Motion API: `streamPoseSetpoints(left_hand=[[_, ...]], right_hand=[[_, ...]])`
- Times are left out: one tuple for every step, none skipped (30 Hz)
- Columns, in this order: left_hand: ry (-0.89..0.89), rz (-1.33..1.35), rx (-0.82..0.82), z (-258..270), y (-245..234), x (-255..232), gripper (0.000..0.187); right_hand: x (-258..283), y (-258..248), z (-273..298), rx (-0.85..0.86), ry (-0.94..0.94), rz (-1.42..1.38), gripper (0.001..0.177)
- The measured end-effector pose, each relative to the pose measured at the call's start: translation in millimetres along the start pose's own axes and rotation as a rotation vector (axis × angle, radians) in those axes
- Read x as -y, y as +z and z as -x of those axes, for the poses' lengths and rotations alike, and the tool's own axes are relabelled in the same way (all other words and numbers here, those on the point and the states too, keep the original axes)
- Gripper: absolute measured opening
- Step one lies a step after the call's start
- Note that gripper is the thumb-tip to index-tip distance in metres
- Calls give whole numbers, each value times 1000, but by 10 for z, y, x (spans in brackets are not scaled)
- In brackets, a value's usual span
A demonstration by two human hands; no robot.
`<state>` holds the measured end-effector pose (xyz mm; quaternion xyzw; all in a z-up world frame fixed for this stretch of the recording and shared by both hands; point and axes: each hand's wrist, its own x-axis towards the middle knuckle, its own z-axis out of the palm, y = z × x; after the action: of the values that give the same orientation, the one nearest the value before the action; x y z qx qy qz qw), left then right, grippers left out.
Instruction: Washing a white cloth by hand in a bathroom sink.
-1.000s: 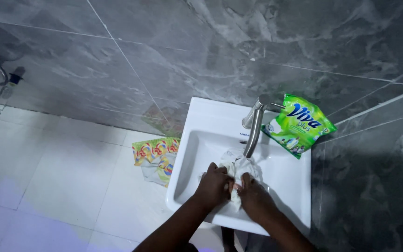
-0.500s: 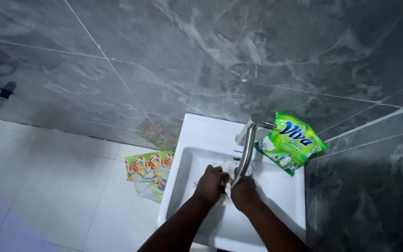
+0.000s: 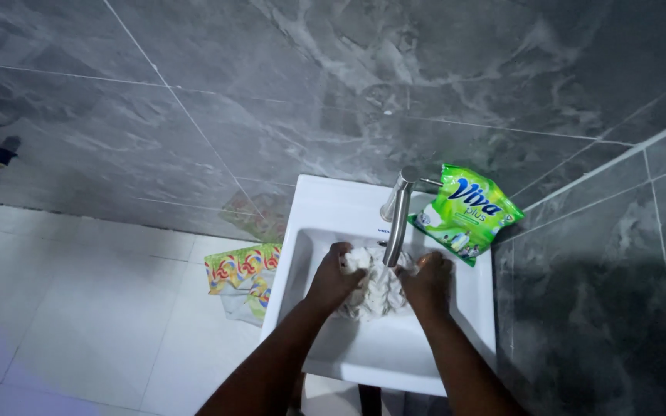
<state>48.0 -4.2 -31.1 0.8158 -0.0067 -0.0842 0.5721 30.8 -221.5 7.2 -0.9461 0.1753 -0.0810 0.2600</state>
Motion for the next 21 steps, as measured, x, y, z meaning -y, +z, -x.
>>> streamPoseSetpoints(left_hand=[[-1,0,4,-12,-6,-136,77],[-107,-85,24,-54,-15,-271,81],[-214,-171,46,-97,-25,-406,84],[-213,-172,44,-162,7,-364,84],[-273,-221,83,-230,37,-320,91],[-336,-271,123,-285,64,-267,98],[-337,-272,123,-314,83,-199,98],[-319,-292,145,-340,111,-135,97],[-301,-311,167,-366,140,-71,97],[-303,-313,167,-347,103,-144,97],[-338,-281,220,-328,67,-218,87],[-371,-247,274,-319,45,-299,76],[-369,-247,276,-337,34,-251,76],[-344,-196,275,-336,25,-205,62],[-318,-145,274,-333,15,-159,49],[-318,-146,273,-284,-34,-312,49],[-244,-103,179,-235,-83,-465,41],[-170,-59,87,-178,-129,-619,33],[-172,-59,88,-91,-165,-731,33],[-68,-22,25,-17,-198,-842,31],[35,16,-38,55,-229,-952,30]], right_hand=[[-143,158,-32,0,4,1,59],[-280,326,-94,80,41,-109,58],[-415,496,-159,160,77,-219,57],[-309,406,-150,160,76,-220,57],[-201,317,-142,265,249,-313,56],[-96,233,-118,373,425,-404,56],[-229,355,-148,375,426,-405,56],[-370,469,-175,407,318,-419,59],[-513,582,-202,439,209,-432,61],[-517,565,-218,441,210,-433,61],[-521,546,-235,523,236,-545,60],[-537,515,-260,602,261,-656,59],[-434,414,-266,600,262,-656,59],[-334,303,-255,561,243,-521,58],[-232,190,-244,520,222,-388,58],[-209,182,-219,520,221,-388,58],[-186,174,-194,411,100,-487,57],[-166,159,-161,299,-18,-582,57],[-26,-4,-55,300,-17,-581,57],[113,-161,34,138,-181,-469,54],[250,-318,122,-23,-342,-352,50]])
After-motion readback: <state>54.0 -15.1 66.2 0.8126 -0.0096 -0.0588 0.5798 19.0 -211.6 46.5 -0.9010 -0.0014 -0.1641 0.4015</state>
